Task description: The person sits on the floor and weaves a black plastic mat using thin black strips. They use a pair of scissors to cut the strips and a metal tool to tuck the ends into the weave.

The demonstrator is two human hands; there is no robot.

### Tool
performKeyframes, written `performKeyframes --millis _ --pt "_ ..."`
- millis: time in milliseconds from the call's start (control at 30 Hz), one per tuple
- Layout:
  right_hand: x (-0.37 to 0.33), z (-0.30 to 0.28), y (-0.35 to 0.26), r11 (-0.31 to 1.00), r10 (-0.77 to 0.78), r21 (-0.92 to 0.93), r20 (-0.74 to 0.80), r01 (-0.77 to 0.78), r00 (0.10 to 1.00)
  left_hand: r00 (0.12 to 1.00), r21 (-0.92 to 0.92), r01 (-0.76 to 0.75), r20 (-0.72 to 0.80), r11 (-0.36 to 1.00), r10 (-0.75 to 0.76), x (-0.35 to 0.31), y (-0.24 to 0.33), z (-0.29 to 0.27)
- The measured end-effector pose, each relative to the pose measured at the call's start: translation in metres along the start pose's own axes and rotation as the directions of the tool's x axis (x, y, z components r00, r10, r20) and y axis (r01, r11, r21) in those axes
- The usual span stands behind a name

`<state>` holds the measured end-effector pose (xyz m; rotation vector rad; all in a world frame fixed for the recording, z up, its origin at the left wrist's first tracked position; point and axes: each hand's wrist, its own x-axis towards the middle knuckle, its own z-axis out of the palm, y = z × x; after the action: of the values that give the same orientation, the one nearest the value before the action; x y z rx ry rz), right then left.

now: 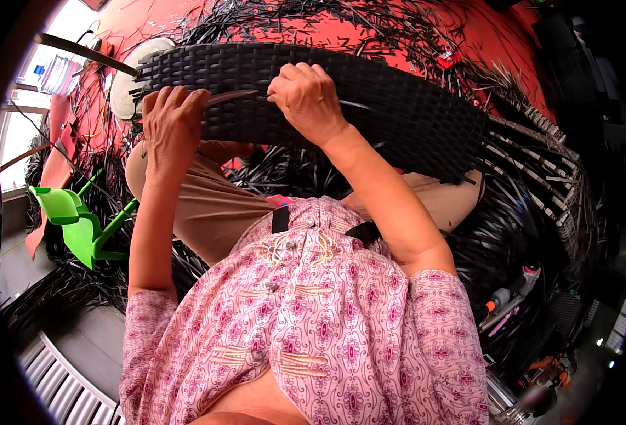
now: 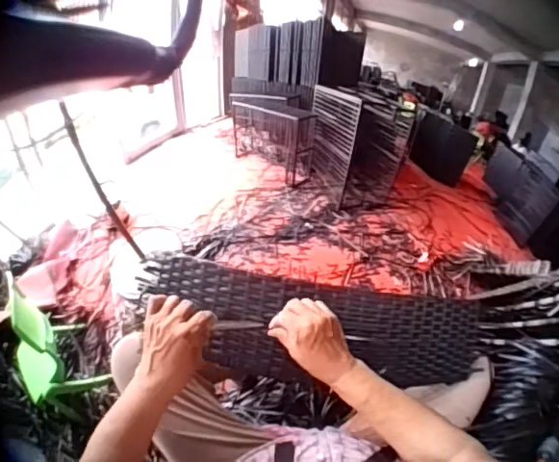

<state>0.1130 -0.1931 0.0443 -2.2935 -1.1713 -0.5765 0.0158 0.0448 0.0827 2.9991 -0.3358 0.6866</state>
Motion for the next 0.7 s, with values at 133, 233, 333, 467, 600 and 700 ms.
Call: performKeyframes --millis 133,233,333,467,600,700 --pt "0.038 -0.007 -0.014 0.854 0.225 0.502 -0.116 -0.138 0.967 1.000 0.026 0.012 -0.024 1.000 -0.011 -0.002 -0.020 0.010" --pt "0.040 0.000 -0.010 0.526 0.492 0.751 0.115 -0.400 0.863 0.999 -0.002 0.024 -0.022 1.000 -0.024 0.002 -0.023 0.013" --pt "0.029 0.019 -0.001 0.270 0.536 0.857 0.245 -0.439 0.808 1.000 -0.047 -0.016 -0.001 0.999 0.016 0.008 -0.032 0.017" --pt "0.022 0.033 -0.001 0.538 0.422 0.740 0.177 -0.403 0.889 0.997 -0.061 -0.056 0.045 0.997 0.058 0.018 -0.038 0.021" --pt "0.017 0.033 -0.002 0.561 0.420 0.719 0.180 -0.410 0.890 0.996 0.033 -0.084 0.039 0.996 0.083 0.025 -0.027 0.011" --pt "0.015 0.026 0.005 0.326 0.488 0.827 0.267 -0.458 0.831 0.996 0.078 -0.088 0.034 0.993 0.086 0.026 -0.024 0.001"
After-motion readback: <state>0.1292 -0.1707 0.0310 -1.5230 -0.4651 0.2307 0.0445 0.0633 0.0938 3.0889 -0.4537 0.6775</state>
